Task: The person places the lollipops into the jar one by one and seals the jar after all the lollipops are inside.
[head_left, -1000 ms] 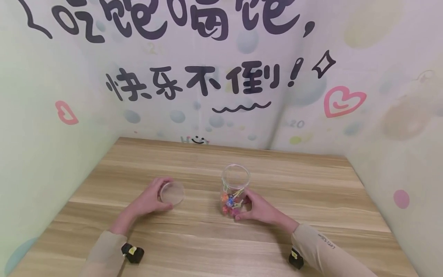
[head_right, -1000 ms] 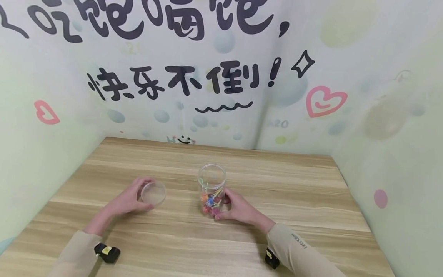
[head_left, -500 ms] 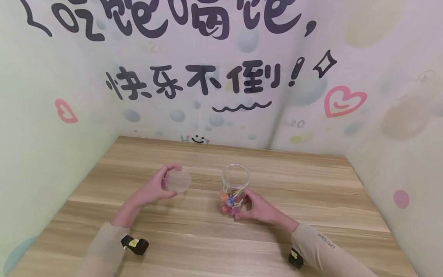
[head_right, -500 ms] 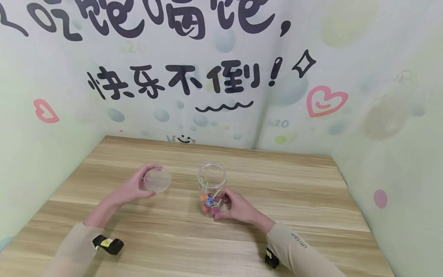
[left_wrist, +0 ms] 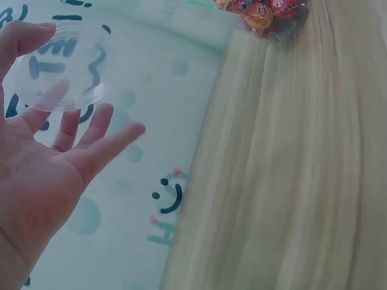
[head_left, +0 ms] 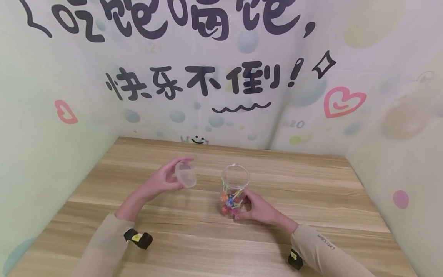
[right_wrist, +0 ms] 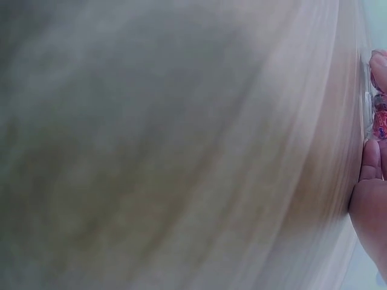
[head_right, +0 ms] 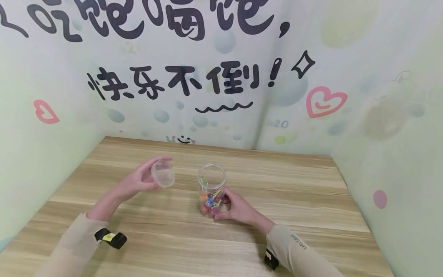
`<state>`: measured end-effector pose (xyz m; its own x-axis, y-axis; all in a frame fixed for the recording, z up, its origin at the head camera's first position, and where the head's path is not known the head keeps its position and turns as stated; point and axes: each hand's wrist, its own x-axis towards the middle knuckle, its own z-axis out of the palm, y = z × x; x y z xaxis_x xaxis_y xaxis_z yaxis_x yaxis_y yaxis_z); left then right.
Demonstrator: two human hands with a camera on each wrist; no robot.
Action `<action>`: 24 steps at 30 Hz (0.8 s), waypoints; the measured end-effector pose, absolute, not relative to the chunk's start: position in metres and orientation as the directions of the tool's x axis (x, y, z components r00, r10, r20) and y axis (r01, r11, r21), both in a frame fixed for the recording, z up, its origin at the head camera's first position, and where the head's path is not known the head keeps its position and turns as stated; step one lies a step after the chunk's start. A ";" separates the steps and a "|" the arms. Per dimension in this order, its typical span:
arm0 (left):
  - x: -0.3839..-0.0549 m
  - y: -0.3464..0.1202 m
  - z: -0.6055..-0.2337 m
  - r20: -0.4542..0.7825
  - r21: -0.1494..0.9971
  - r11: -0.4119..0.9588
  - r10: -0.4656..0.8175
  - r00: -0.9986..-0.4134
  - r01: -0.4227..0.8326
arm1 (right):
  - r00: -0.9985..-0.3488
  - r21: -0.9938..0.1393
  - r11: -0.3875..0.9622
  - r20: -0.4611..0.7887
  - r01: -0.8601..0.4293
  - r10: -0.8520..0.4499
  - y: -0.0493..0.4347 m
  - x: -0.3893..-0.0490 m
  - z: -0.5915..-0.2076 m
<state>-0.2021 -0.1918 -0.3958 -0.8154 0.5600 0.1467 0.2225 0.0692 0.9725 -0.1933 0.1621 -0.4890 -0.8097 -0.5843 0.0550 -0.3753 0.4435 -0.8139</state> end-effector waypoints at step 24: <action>-0.223 -0.127 -0.321 0.237 0.682 0.372 0.701 -0.672 0.629 | -0.817 -0.820 0.435 0.068 -0.373 -0.573 0.162 -0.190 -0.490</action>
